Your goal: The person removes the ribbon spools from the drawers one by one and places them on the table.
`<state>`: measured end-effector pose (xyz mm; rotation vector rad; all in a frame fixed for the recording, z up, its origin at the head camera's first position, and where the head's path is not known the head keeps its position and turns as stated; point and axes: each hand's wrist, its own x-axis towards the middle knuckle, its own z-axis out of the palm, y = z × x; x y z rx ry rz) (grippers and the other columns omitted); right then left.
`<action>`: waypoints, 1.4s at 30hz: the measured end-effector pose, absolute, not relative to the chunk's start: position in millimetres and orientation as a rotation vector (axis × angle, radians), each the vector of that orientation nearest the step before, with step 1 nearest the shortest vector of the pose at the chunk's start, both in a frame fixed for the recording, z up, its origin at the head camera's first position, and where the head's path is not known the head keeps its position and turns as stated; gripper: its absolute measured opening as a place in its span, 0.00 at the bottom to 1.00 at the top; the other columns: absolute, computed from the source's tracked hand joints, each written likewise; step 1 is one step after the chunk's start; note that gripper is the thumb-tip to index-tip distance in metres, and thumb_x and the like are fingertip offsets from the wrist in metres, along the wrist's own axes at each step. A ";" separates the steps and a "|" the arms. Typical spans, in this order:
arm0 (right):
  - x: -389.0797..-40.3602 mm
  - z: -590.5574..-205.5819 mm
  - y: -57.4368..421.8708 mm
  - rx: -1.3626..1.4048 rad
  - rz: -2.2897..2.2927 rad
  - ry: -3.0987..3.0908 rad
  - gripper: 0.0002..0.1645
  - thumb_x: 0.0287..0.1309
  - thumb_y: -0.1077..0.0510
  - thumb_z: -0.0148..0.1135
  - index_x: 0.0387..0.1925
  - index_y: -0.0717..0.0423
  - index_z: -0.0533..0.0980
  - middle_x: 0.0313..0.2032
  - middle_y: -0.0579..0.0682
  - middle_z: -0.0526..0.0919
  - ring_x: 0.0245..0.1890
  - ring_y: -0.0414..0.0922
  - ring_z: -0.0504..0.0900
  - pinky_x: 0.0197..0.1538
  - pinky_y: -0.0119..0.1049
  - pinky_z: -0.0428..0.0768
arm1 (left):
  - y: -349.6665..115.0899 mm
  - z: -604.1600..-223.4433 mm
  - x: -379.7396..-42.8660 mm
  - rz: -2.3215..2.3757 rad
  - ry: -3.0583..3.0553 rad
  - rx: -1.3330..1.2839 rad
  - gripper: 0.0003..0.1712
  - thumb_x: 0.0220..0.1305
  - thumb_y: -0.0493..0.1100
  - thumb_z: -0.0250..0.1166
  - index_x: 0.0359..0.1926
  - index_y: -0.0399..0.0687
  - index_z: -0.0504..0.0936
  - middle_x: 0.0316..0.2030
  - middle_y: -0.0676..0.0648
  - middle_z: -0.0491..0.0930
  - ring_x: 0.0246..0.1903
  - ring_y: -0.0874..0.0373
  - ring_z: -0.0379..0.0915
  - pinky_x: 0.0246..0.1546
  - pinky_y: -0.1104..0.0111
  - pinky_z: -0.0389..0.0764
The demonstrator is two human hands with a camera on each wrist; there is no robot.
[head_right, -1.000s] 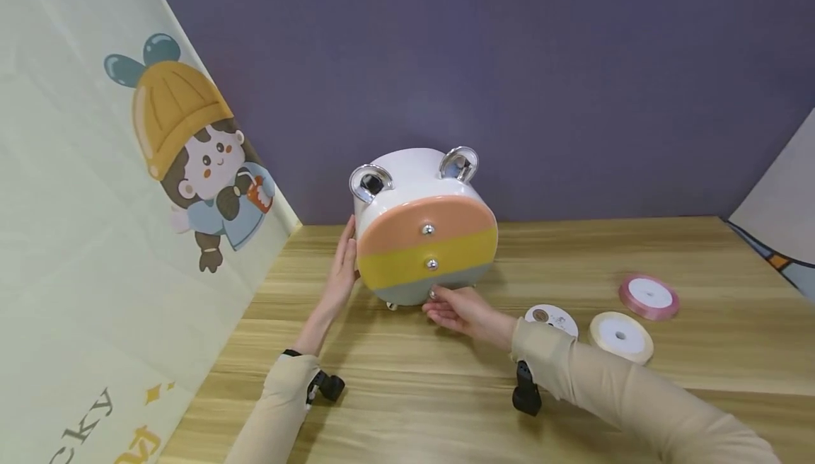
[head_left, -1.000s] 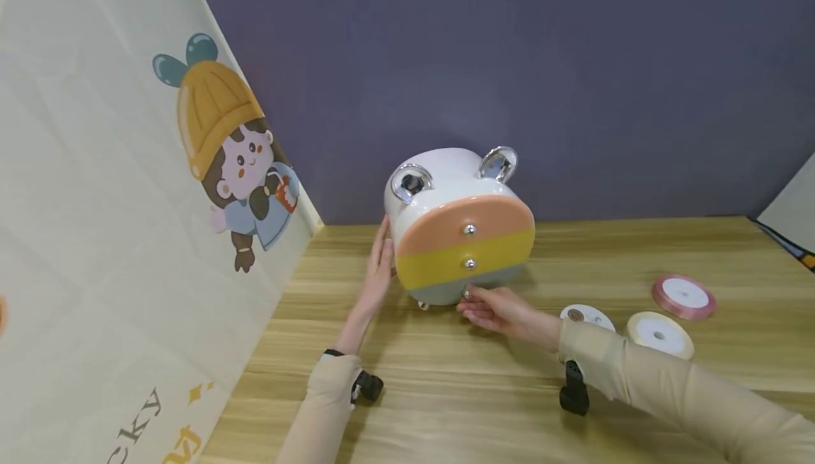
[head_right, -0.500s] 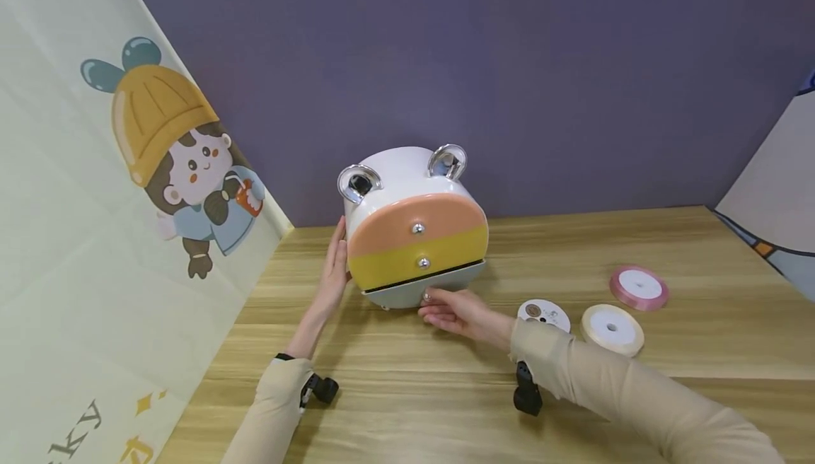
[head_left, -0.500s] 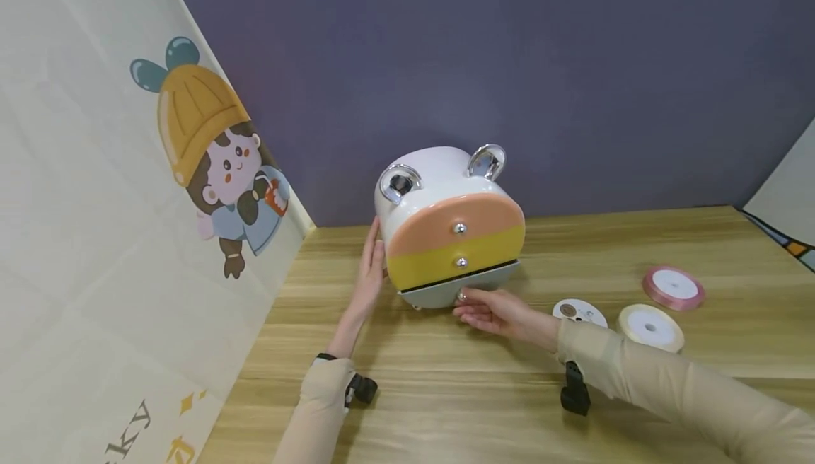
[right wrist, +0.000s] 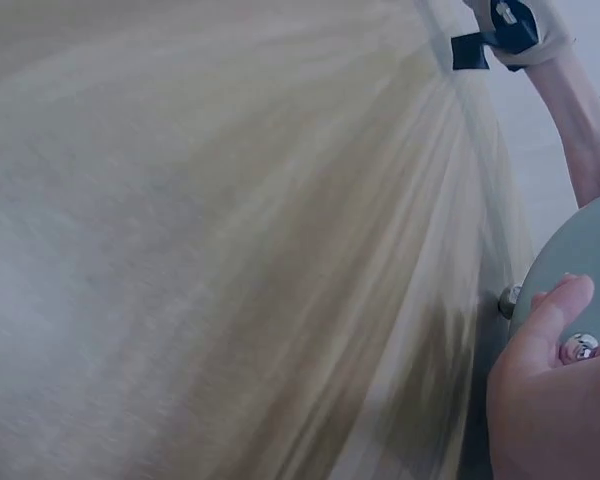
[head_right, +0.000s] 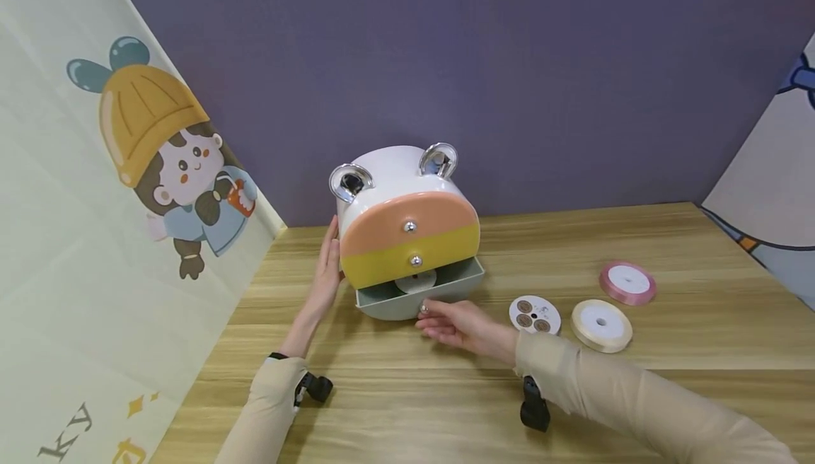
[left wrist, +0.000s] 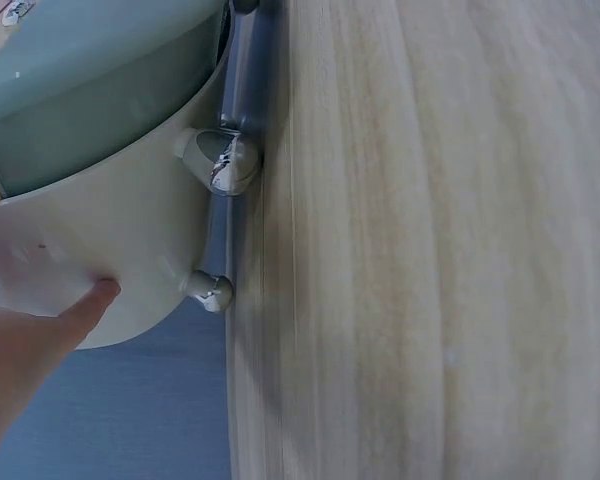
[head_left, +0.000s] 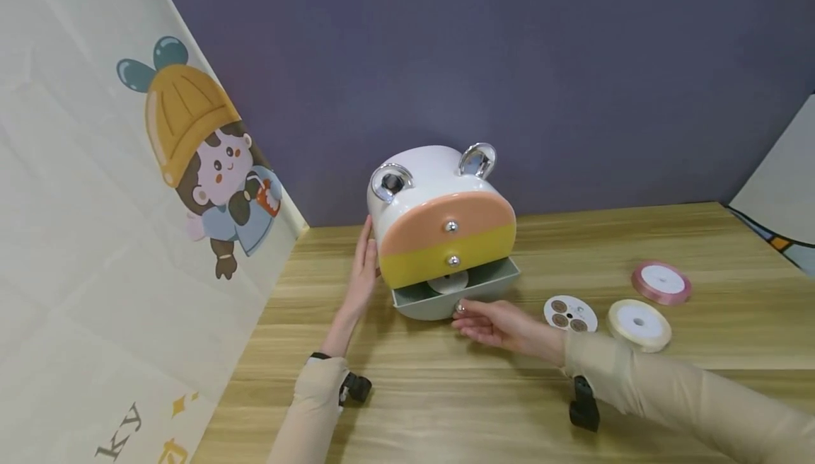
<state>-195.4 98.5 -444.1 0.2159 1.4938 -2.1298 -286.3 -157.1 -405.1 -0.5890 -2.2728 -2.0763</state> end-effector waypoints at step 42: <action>-130.5 -445.7 113.1 0.148 -2.058 1.497 0.19 0.70 0.51 0.57 0.47 0.64 0.80 0.34 0.47 0.90 0.30 0.33 0.86 0.38 0.23 0.85 | -158.3 -412.7 -293.9 -2.093 -2.258 -0.584 0.30 0.82 0.48 0.35 0.80 0.60 0.42 0.80 0.50 0.39 0.77 0.44 0.47 0.63 0.41 0.72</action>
